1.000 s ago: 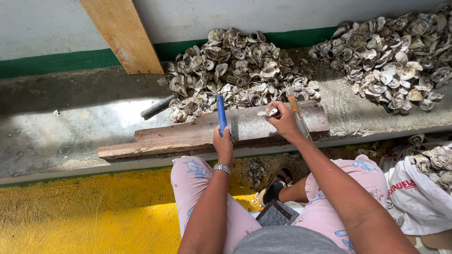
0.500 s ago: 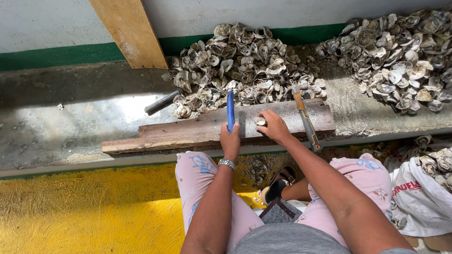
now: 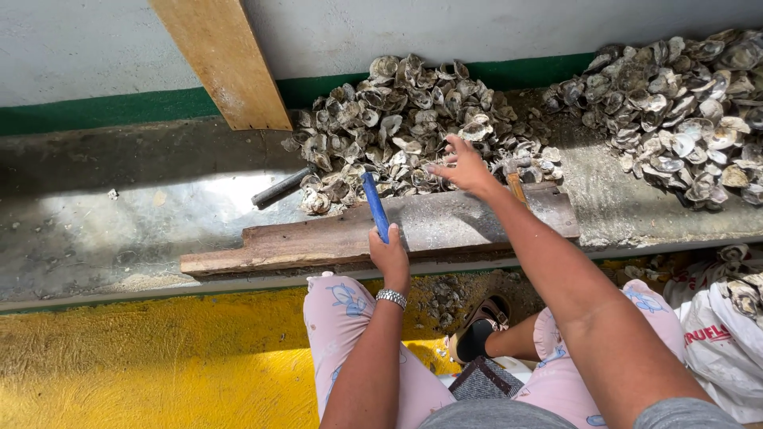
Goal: Processing oyster shells at a workstation using manual tools.
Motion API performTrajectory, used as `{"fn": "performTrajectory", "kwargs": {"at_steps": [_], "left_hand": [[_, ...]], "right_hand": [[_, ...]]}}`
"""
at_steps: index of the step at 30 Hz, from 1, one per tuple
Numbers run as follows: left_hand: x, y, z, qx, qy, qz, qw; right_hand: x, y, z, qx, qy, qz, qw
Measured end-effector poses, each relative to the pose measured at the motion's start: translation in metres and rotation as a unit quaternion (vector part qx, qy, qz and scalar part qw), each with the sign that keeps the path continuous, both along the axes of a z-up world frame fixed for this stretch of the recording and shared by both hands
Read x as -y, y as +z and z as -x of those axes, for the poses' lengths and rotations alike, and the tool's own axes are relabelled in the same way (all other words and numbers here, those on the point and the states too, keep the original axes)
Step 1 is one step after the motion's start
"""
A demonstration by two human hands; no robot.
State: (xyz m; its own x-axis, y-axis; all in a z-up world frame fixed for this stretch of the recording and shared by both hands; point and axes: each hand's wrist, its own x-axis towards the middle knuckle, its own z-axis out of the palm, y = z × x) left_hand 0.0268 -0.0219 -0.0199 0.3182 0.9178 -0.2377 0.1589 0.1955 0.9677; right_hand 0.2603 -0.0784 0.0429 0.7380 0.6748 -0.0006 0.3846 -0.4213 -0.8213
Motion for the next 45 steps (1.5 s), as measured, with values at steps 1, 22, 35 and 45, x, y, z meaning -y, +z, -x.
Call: {"fn": "performTrajectory", "kwargs": {"at_steps": [1, 22, 35, 45], "left_hand": [[0.000, -0.002, 0.002, -0.001, 0.004, 0.000, 1.000], [-0.016, 0.019, 0.001, 0.018, 0.007, 0.063, 0.998], [-0.003, 0.012, -0.002, 0.000, -0.011, 0.037, 0.999], [0.014, -0.019, 0.001, -0.042, -0.058, -0.041, 0.997]], "right_hand": [[-0.001, -0.001, -0.010, -0.001, 0.004, 0.000, 1.000], [-0.074, -0.012, -0.138, 0.250, -0.003, 0.344, 0.905], [0.051, 0.009, -0.053, 0.176, -0.108, 0.033, 0.978], [0.158, -0.030, 0.090, 0.079, -0.027, 0.078, 0.993]]}}
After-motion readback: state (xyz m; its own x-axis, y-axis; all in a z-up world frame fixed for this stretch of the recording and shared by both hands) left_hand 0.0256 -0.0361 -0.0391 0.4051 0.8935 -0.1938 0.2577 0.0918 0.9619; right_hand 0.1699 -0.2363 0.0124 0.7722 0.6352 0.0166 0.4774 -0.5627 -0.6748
